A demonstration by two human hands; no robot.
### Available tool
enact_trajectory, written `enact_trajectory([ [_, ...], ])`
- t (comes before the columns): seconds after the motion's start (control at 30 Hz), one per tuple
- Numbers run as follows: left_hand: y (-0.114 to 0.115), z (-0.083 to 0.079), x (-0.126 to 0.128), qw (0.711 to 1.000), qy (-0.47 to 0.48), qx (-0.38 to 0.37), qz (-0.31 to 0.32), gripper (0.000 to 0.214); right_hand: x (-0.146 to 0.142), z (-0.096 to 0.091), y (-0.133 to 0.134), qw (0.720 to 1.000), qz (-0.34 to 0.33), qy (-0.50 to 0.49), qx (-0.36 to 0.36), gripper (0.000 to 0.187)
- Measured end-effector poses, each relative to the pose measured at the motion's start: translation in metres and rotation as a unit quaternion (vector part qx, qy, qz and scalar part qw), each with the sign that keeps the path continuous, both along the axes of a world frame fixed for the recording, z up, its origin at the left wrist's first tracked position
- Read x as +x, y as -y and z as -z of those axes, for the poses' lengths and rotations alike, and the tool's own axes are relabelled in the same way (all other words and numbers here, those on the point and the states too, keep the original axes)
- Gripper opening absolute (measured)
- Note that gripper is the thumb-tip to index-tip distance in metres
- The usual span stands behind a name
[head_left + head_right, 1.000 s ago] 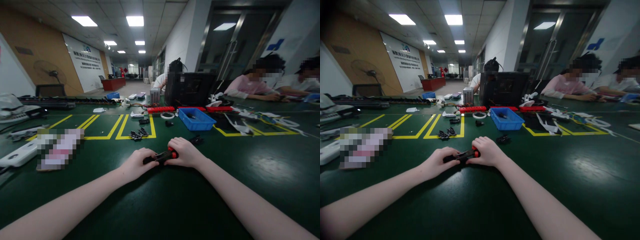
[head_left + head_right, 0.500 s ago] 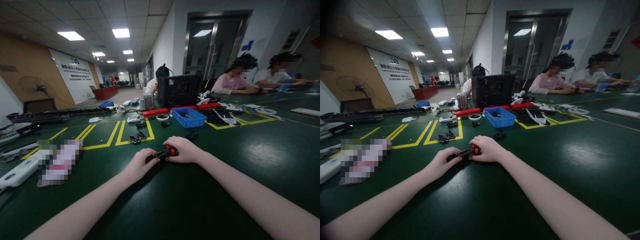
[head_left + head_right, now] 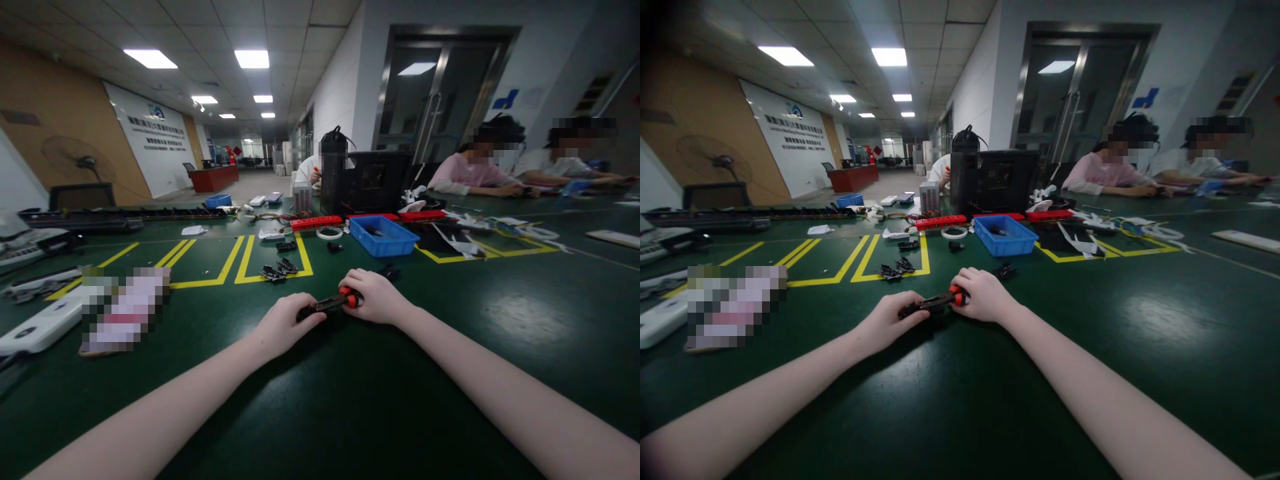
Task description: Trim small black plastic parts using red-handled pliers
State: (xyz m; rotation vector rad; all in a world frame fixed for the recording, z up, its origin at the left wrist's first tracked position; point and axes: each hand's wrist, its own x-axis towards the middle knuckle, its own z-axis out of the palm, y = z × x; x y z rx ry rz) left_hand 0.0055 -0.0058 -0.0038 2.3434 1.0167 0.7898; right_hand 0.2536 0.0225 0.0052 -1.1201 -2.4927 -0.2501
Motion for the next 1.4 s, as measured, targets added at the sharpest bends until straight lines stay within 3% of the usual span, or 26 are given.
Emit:
enact_trajectory([
  [0.3, -0.0024, 0.0008, -0.0008, 0.999, 0.027, 0.011, 0.029, 0.012, -0.0061, -0.0012, 0.0011, 0.998, 0.029, 0.031, 0.053, 0.025],
  [0.7, -0.0028, 0.0007, -0.0023, 0.996, 0.052, -0.003, 0.068, 0.013, -0.0067, 0.0012, -0.0012, 0.997, 0.017, 0.052, 0.049, 0.024],
  [1.4, -0.0046, -0.0004, -0.0020, 0.996, 0.064, -0.050, 0.027, 0.009, -0.0058, 0.0027, -0.0047, 0.997, -0.006, 0.060, 0.055, 0.021],
])
